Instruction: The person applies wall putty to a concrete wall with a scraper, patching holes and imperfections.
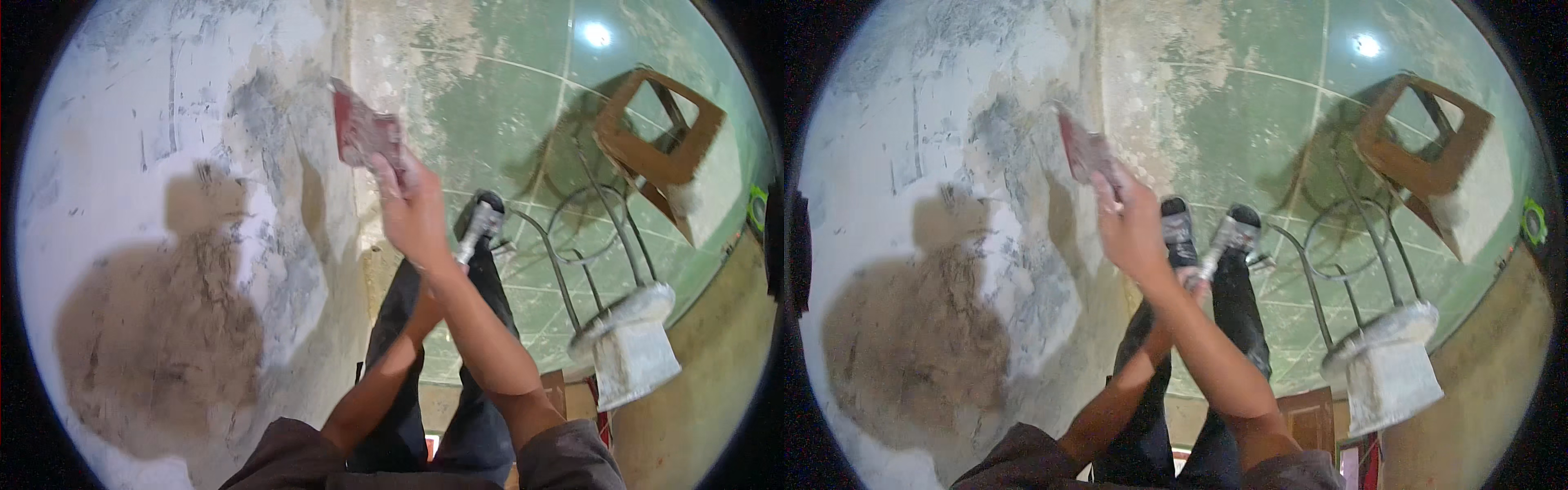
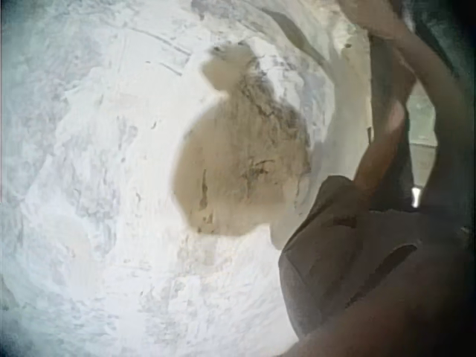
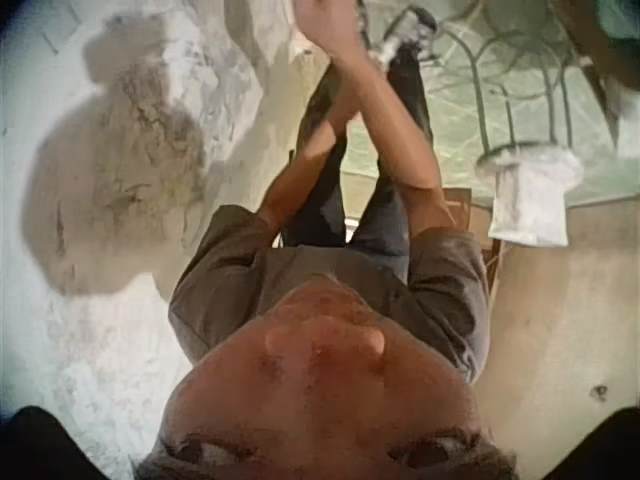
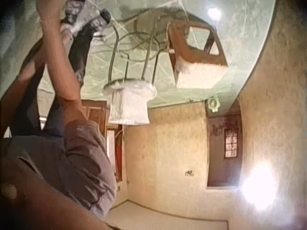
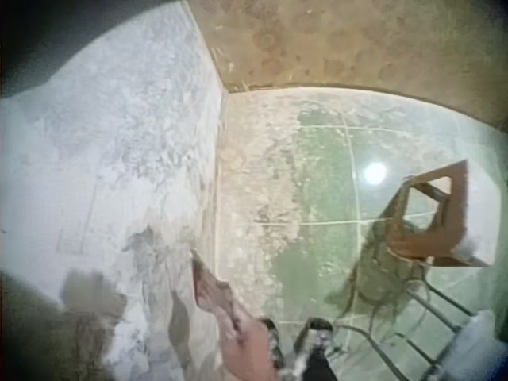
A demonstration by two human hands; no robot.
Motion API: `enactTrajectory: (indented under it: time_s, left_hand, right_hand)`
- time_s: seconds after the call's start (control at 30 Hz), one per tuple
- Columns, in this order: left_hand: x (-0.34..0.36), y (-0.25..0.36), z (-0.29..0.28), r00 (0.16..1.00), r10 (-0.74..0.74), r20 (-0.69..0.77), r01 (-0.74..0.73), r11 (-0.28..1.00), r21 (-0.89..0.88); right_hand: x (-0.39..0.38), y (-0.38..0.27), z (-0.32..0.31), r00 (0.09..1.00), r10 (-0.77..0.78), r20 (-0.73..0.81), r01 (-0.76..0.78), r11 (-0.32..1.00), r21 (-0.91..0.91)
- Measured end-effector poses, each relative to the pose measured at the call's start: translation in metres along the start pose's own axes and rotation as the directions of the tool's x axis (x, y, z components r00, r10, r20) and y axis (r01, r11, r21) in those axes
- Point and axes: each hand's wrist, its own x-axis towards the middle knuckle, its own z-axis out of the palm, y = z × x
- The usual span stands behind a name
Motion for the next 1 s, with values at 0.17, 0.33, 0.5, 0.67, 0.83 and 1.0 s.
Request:
enactTrajectory:
  time_s: [0.17,0.33,0.5,0.67,0.83,1.0]
  left_hand:
    - [0.028,0.031,0.030,0.988,-0.130,0.084,0.124,0.989,0.077]
    - [0.033,0.009,0.026,0.993,-0.113,0.025,0.111,0.992,0.052]
    - [0.034,0.003,0.034,0.993,-0.112,0.044,0.110,0.993,0.037]
    - [0.040,0.004,0.032,0.994,-0.086,0.073,0.083,0.996,0.042]
    - [0.043,0.007,0.024,0.994,-0.077,0.074,0.074,0.997,0.033]
    - [0.042,0.004,0.025,0.995,-0.062,0.076,0.058,0.997,0.052]
  right_hand:
    - [0.047,0.036,0.058,0.975,-0.189,-0.113,0.193,0.981,0.023]
    - [0.075,0.066,0.102,0.938,-0.281,-0.202,0.283,0.959,-0.020]
    - [0.080,0.078,0.116,0.955,-0.258,-0.143,0.255,0.966,-0.038]
    - [0.090,0.078,0.125,0.947,-0.282,-0.152,0.269,0.958,-0.100]
    - [0.069,0.079,0.134,0.942,-0.334,-0.026,0.326,0.932,-0.160]
    - [0.068,0.075,0.124,0.948,-0.293,-0.122,0.281,0.954,-0.108]
